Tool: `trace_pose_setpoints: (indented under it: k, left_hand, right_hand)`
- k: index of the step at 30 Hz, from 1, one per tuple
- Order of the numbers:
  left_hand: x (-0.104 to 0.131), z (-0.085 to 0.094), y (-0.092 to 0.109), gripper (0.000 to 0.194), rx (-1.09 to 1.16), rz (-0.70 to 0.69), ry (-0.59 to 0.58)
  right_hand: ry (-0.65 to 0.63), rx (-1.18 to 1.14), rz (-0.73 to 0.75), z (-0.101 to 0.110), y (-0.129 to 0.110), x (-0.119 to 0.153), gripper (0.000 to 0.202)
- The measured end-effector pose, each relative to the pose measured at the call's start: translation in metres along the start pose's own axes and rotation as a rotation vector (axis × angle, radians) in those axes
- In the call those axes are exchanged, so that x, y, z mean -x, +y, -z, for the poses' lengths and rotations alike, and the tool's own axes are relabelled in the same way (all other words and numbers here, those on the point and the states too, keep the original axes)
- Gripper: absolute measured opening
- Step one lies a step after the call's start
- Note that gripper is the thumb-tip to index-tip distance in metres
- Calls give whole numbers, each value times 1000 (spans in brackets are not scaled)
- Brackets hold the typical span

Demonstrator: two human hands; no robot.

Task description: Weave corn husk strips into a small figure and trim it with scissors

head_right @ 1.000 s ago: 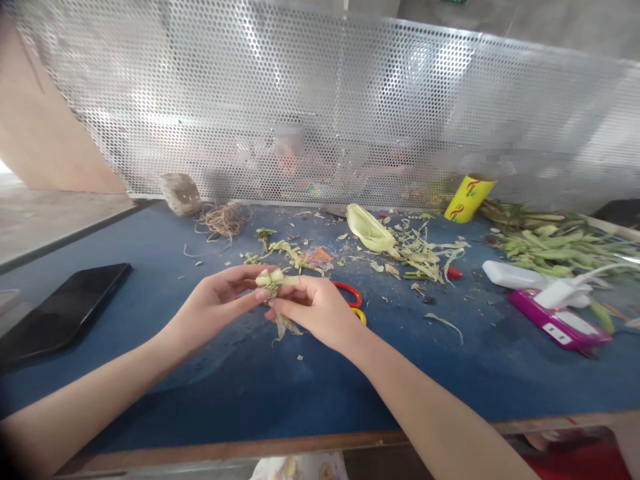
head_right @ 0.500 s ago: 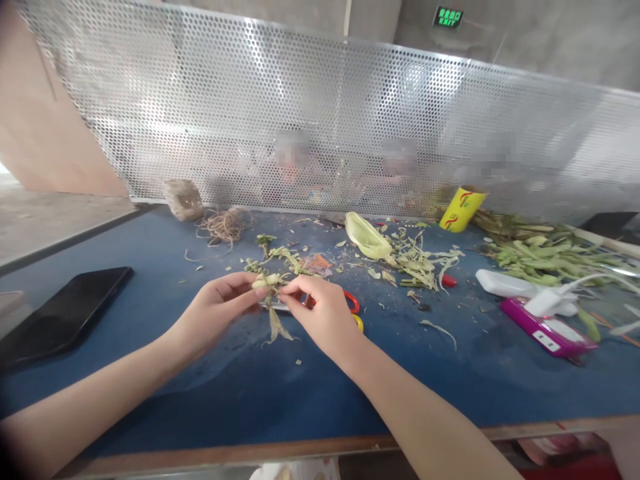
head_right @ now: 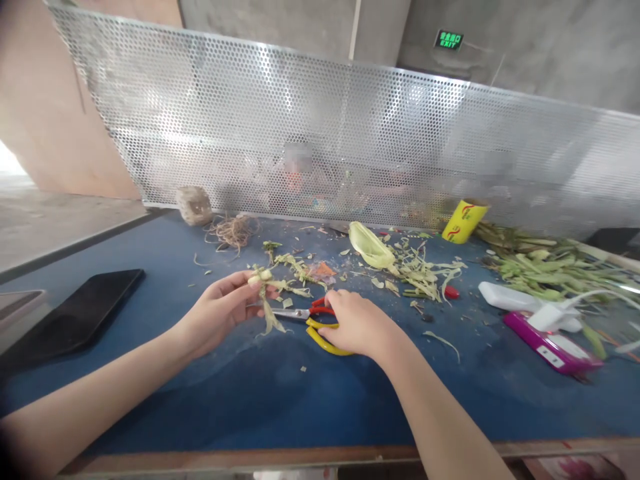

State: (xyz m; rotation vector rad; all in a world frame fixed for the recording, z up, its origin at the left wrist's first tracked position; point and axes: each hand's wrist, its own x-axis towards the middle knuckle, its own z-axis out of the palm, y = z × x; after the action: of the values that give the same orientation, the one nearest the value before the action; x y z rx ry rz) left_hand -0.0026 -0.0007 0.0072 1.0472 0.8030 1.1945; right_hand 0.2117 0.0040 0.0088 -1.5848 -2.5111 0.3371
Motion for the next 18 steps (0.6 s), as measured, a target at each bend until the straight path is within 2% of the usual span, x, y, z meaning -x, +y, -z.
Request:
trace_pose_setpoints:
  k: [3,10,14,16,18]
  left_hand:
    - [-1,1,1,13,10,8,13]
    - [-3,2,5,12,-11,-55,82]
    - [-6,9,11,20,25,-155,167]
    - [-7,12,14,24,65,-251,227]
    - [-7,14,18,23,100,-336,261]
  right_hand:
    - [-74,120,-59,-5,1,2,21]
    - [-63,157,-76,-10,-5,-1,29]
    - [50,56,-95,-2,-4,-1,18]
    - [85,-50,-123,1,-2,0,24]
    - [53,-176,-96,4,0,1,32]
